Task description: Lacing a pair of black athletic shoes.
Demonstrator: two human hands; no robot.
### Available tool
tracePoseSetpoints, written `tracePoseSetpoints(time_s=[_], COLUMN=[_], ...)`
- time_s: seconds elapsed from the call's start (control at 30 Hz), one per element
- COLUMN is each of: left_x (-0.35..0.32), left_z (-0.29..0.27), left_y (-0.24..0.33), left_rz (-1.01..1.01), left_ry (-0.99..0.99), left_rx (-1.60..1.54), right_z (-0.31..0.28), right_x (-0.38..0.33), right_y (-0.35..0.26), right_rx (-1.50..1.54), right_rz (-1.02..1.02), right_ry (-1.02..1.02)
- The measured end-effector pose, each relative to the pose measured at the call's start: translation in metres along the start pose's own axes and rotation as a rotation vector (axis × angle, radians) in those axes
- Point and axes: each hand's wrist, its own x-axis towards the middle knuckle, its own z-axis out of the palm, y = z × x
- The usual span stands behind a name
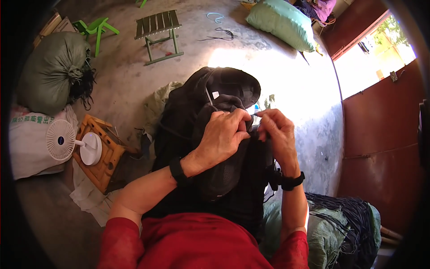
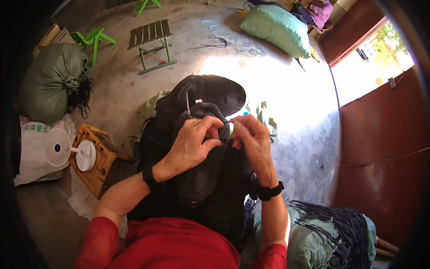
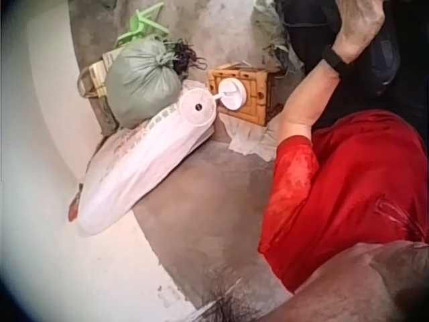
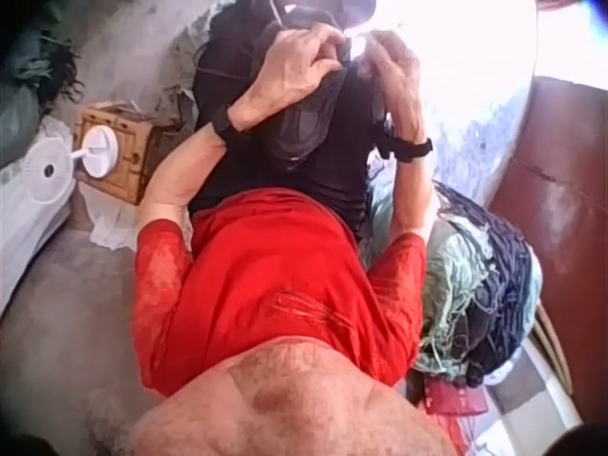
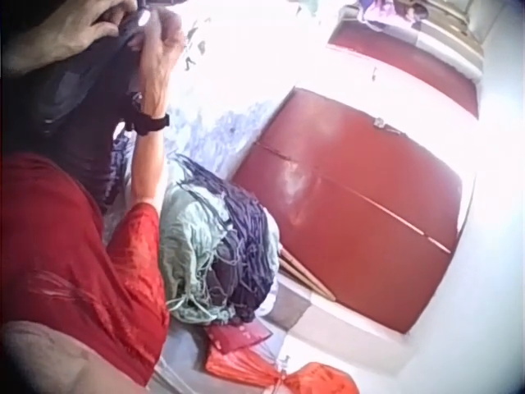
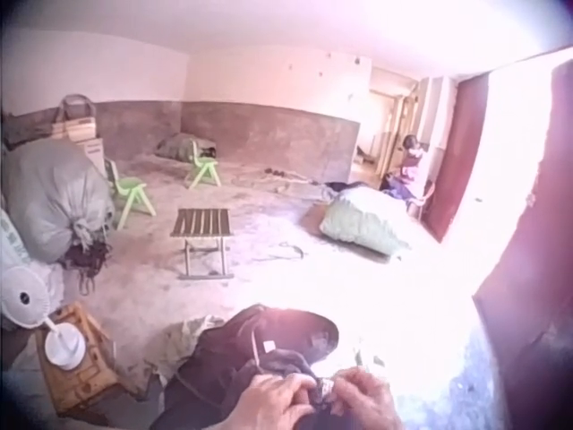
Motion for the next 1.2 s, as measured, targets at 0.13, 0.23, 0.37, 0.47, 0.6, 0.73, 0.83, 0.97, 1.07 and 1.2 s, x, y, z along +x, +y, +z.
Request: tracePoseSetpoints(time_s=[0.13, 0.23, 0.37, 0.47, 0.6, 0.73, 0.83, 0.97, 1.07, 1.2], left_x=[0.003, 0.005, -0.007, -0.014, 0.001, 0.023, 0.034, 0.054, 0.062, 0.040], left_z=[-0.003, -0.015, -0.051, -0.078, -0.093, -0.099, -0.091, -0.085, -0.087, -0.080], left_y=[-0.002, 0.002, -0.018, -0.046, -0.036, -0.025, -0.033, -0.025, -0.018, -0.045], left_rz=[-0.117, -0.219, 0.293, 0.348, 0.558, 0.539, 0.492, 0.243, 0.040, -0.187], left_ry=[-0.061, -0.102, -0.009, -0.157, -0.282, -0.506, -0.553, -0.802, -0.994, -0.726], left_rx=[-0.036, -0.311, 0.414, 0.406, 0.705, 0.723, 0.688, 0.677, 0.527, -0.007], right_z=[0.006, 0.012, -0.031, -0.054, -0.045, -0.002, 0.016, 0.032, 0.036, 0.044], right_x=[-0.008, -0.015, -0.032, -0.043, -0.058, -0.060, -0.061, -0.061, -0.062, -0.057], right_y=[-0.063, -0.058, -0.038, -0.012, 0.000, 0.001, 0.006, -0.002, -0.004, -0.010], right_rx=[0.439, 0.349, -0.048, -0.143, -0.051, -0.085, -0.097, -0.101, -0.070, -0.066], right_rz=[-0.391, -0.280, -0.153, -0.167, -0.082, 0.030, 0.058, 0.099, 0.098, 0.112], right_ry=[0.143, 0.044, 0.255, 0.429, 0.315, 0.137, 0.032, -0.072, -0.095, -0.094])
